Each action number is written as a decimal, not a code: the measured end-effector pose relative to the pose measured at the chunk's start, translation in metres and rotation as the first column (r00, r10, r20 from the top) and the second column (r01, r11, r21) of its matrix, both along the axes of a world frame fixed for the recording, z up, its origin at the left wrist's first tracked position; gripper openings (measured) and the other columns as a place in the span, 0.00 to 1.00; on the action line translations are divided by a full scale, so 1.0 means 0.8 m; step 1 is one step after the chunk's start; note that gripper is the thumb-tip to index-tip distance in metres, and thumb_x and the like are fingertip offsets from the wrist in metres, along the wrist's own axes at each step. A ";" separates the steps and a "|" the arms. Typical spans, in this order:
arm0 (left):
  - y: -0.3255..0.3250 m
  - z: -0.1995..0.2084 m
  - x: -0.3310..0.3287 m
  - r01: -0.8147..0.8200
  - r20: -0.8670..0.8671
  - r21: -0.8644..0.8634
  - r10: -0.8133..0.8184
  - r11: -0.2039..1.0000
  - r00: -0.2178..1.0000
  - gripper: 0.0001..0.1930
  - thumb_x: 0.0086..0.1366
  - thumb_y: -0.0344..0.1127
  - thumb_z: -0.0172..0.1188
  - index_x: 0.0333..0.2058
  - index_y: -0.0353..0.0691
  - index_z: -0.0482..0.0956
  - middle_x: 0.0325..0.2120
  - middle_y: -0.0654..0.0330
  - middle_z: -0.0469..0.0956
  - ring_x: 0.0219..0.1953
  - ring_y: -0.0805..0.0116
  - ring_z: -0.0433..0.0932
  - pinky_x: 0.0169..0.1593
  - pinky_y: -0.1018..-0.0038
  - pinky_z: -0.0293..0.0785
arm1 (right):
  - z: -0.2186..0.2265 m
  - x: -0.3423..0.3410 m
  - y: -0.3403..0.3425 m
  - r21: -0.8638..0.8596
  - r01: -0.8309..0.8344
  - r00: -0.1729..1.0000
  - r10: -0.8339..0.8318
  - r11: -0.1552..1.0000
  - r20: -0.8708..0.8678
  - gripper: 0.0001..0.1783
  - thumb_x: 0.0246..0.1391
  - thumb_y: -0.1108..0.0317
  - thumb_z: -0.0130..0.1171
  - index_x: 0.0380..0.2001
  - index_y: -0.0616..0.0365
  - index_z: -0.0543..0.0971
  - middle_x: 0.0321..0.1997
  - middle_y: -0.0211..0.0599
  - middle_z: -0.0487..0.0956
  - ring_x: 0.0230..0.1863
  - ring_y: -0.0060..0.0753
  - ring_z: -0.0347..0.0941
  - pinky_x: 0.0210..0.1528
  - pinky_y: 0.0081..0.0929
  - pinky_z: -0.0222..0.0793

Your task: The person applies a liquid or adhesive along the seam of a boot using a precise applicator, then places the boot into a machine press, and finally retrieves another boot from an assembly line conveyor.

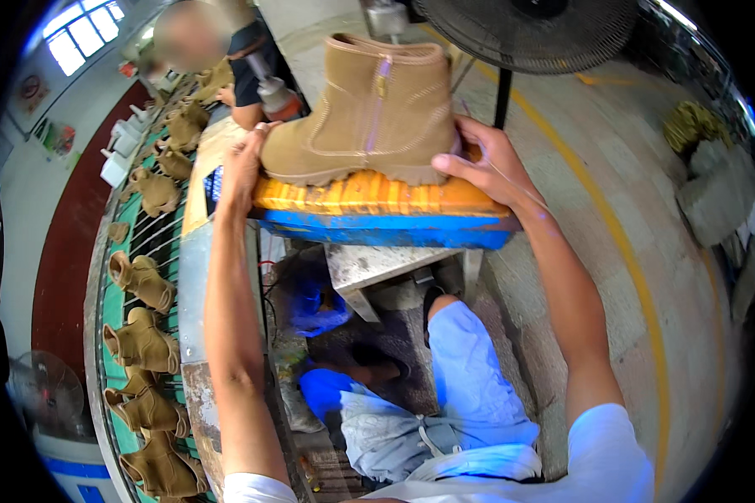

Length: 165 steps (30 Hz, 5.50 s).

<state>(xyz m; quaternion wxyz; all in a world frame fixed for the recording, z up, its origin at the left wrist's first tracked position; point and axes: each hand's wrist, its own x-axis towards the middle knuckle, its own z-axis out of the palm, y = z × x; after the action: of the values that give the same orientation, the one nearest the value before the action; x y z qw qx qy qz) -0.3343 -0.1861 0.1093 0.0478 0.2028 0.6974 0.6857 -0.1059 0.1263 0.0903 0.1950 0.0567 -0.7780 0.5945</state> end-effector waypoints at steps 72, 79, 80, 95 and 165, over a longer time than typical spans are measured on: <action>0.210 -0.140 0.428 -0.466 -0.840 -0.263 0.038 0.845 0.542 0.30 0.75 0.44 0.45 0.72 0.40 0.62 0.73 0.53 0.63 0.74 0.59 0.62 0.75 0.62 0.48 | 0.036 0.179 -0.085 0.660 0.566 0.770 -0.031 0.494 -0.638 0.14 0.35 0.73 0.64 0.32 0.54 0.84 0.24 0.29 0.75 0.19 0.32 0.74 0.20 0.29 0.68; 0.189 -0.094 0.428 -0.198 -0.647 -0.334 -0.072 0.921 0.759 0.26 0.68 0.39 0.59 0.63 0.37 0.73 0.66 0.50 0.72 0.65 0.56 0.73 0.63 0.59 0.64 | 0.060 0.184 -0.081 0.655 0.457 0.843 -0.057 0.602 -0.536 0.10 0.52 0.77 0.56 0.35 0.63 0.85 0.24 0.39 0.82 0.23 0.32 0.82 0.26 0.26 0.76; 0.180 -0.086 0.430 -0.123 -0.578 -0.363 -0.120 0.924 0.807 0.26 0.68 0.38 0.59 0.62 0.37 0.74 0.65 0.50 0.73 0.64 0.55 0.74 0.63 0.58 0.65 | 0.060 0.182 -0.081 0.635 0.445 0.840 -0.048 0.631 -0.541 0.10 0.52 0.76 0.56 0.35 0.63 0.85 0.24 0.39 0.82 0.23 0.32 0.82 0.26 0.26 0.76; 0.091 -0.121 0.395 -0.685 -0.960 -0.204 -0.005 0.699 0.281 0.21 0.67 0.39 0.57 0.56 0.38 0.82 0.58 0.51 0.81 0.51 0.58 0.79 0.63 0.60 0.65 | 0.029 0.157 -0.097 0.374 0.257 0.810 0.012 0.891 -0.586 0.14 0.58 0.75 0.50 0.34 0.72 0.84 0.26 0.43 0.83 0.25 0.31 0.81 0.29 0.27 0.78; 0.052 -0.107 0.260 -0.360 -0.860 0.049 0.223 0.932 0.459 0.23 0.57 0.41 0.76 0.49 0.38 0.82 0.55 0.46 0.78 0.57 0.45 0.76 0.62 0.50 0.70 | 0.019 0.087 -0.061 0.689 0.506 0.818 -0.036 0.519 -0.574 0.07 0.51 0.71 0.60 0.34 0.56 0.84 0.24 0.39 0.81 0.21 0.41 0.79 0.24 0.36 0.76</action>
<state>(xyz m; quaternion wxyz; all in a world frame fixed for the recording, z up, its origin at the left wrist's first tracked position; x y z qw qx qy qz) -0.1267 -0.1441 0.0237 -0.4049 0.3867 0.6998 0.4437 -0.0363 0.0776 0.1051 0.4308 0.1620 -0.8833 0.0895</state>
